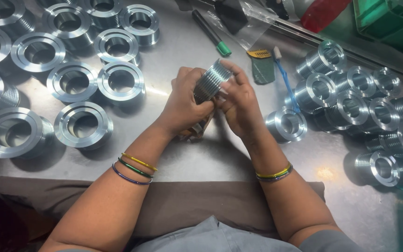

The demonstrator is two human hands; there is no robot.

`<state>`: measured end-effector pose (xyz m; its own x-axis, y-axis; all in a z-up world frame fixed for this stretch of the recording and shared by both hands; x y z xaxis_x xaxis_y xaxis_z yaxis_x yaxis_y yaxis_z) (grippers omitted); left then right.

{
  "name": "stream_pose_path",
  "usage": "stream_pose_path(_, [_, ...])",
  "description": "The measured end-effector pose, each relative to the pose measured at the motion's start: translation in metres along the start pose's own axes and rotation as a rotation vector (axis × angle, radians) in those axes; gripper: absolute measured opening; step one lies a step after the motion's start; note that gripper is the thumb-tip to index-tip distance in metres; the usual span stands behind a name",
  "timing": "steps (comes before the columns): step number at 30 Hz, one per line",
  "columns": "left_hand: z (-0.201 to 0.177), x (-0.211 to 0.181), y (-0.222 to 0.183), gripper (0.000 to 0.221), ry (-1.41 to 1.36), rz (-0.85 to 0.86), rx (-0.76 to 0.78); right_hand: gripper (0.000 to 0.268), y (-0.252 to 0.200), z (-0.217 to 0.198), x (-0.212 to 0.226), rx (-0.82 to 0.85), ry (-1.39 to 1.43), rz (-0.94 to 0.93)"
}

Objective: Inspect metal pulley or bearing parts on a workbench.

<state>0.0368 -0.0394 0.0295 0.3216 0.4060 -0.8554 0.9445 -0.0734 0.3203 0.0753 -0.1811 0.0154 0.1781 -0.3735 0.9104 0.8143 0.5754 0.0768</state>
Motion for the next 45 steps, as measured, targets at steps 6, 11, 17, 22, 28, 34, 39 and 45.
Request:
stream_pose_path(6, [0.005,0.023,0.007,0.041,-1.128,-0.147,0.012,0.042,0.006,-0.019,-0.014,-0.054,0.021,0.170])
stream_pose_path(11, [0.001,0.021,0.003,0.032,-1.401,-0.221,-0.046,0.040,0.002,-0.011,-0.024,0.003,0.180,0.266])
stream_pose_path(17, [0.011,0.034,0.011,0.024,-1.472,-0.084,0.023,0.054,-0.001,0.005,-0.030,-0.009,0.390,0.339])
stream_pose_path(22, [0.009,0.022,0.010,0.032,-1.374,-0.098,0.063,0.058,-0.007,0.006,-0.027,-0.017,0.432,0.353])
stream_pose_path(28, [0.008,0.022,0.010,0.033,-1.313,-0.110,0.063,0.058,-0.012,0.013,-0.022,-0.018,0.401,0.328])
stream_pose_path(34, [0.009,0.045,0.016,0.028,-1.568,-0.145,-0.077,0.052,-0.017,0.005,-0.020,-0.099,0.326,0.327])
stream_pose_path(39, [0.018,0.079,0.015,0.045,-1.691,-0.361,-0.155,0.039,-0.010,0.003,-0.016,-0.072,0.094,0.306])
stream_pose_path(45, [-0.002,0.065,0.019,0.056,-0.983,-0.271,-0.087,0.055,0.013,0.028,0.002,-0.031,-0.517,0.240])
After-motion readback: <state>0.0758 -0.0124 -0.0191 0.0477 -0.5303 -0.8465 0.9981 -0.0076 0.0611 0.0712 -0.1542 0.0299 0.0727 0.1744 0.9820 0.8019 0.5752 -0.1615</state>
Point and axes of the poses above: each hand's wrist, its own y-axis towards the middle knuckle, its own z-axis out of the palm, x = y × z, the point moved 6 cm from there along y, towards the middle knuckle, and after that the axes turned 7 degrees about x, right-handed, at the moved point
